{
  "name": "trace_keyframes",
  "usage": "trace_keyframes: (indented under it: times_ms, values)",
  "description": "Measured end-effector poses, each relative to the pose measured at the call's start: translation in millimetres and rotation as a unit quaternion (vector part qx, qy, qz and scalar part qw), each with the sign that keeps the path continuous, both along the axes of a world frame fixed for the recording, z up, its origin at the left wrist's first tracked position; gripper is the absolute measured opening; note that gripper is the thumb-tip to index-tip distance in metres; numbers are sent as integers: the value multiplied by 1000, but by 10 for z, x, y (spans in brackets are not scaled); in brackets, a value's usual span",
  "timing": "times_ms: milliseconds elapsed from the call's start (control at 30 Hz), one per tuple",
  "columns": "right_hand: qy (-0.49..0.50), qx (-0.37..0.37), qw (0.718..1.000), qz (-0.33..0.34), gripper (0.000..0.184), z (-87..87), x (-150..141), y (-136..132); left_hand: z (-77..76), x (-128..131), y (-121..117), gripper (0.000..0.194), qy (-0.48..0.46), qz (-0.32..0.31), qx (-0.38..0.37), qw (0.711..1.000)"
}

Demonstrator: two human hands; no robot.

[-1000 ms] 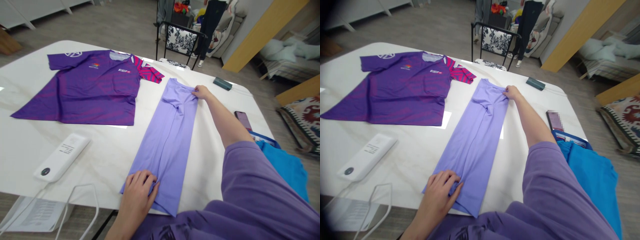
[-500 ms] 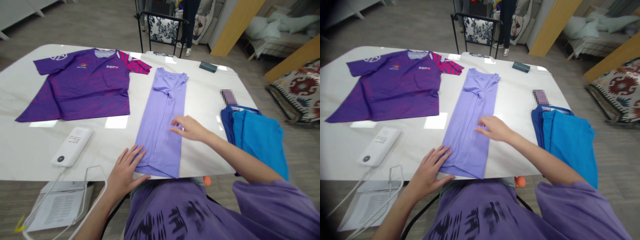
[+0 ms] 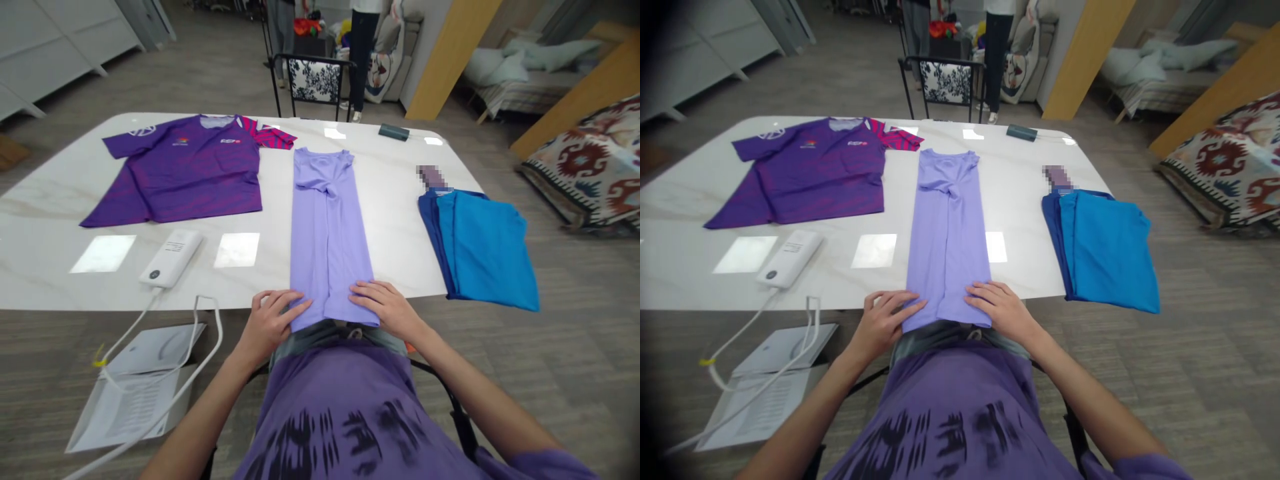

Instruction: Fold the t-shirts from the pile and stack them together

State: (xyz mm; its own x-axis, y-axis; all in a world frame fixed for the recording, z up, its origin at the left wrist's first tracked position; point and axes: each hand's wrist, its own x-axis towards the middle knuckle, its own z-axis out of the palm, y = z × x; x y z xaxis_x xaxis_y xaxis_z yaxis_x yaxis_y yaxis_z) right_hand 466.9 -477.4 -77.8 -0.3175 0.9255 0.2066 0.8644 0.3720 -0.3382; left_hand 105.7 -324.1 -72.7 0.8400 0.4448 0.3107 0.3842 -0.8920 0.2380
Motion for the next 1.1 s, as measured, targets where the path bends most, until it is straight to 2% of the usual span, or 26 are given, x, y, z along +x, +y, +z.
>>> trace_keyframes:
  times_ms: [100,167,233,300,400,467,500,567,633,700,767,833,900,933,1033,1100]
  values:
    - [55,-19,998,3,67,170,7,-190,80,47,-191,42,-63,-31,-62,996]
    - [109,-59,992,19,50,357,11,-343,213,52,-352,29,-96,-63,-131,985]
    - [163,-114,979,38,35,604,26,-486,414,43,-517,24,-113,-86,-210,967]
    - [207,-159,964,52,30,896,59,-563,660,52,-639,22,-129,-90,-278,948]
    - [249,-163,954,34,31,1358,151,-430,1023,177,-619,21,-187,-58,-324,926]
    - [256,-126,958,-9,30,1637,248,-123,1205,363,-399,23,-242,-3,-320,916]
    - [255,-101,961,-32,29,1756,310,98,1271,487,-216,26,-269,33,-310,911]
    - [256,-51,963,-73,33,1927,462,663,1355,784,294,33,-323,107,-278,898]
    - [261,-21,959,-106,44,1985,648,1347,1377,1120,956,38,-368,153,-243,884]
    - [254,-15,957,-137,54,1913,847,2073,1340,1449,1668,38,-375,158,-225,885]
    - [216,-23,959,-184,59,1715,1020,2731,1237,1722,2290,35,-336,187,-215,898]
    - [147,-16,959,-242,65,1426,1125,3210,1070,1909,2699,37,-262,254,-193,911]
    - [74,7,960,-268,72,1099,1137,3448,859,2008,2852,51,-183,288,-150,928]
    - [45,15,964,-261,74,939,1111,3481,748,2032,2847,58,-148,279,-126,940]
    - [-13,-2,979,-206,73,530,953,3365,436,2053,2679,66,-55,200,-85,974]
    - [-38,-43,980,-191,75,329,843,3243,272,2057,2569,68,9,174,-90,981]
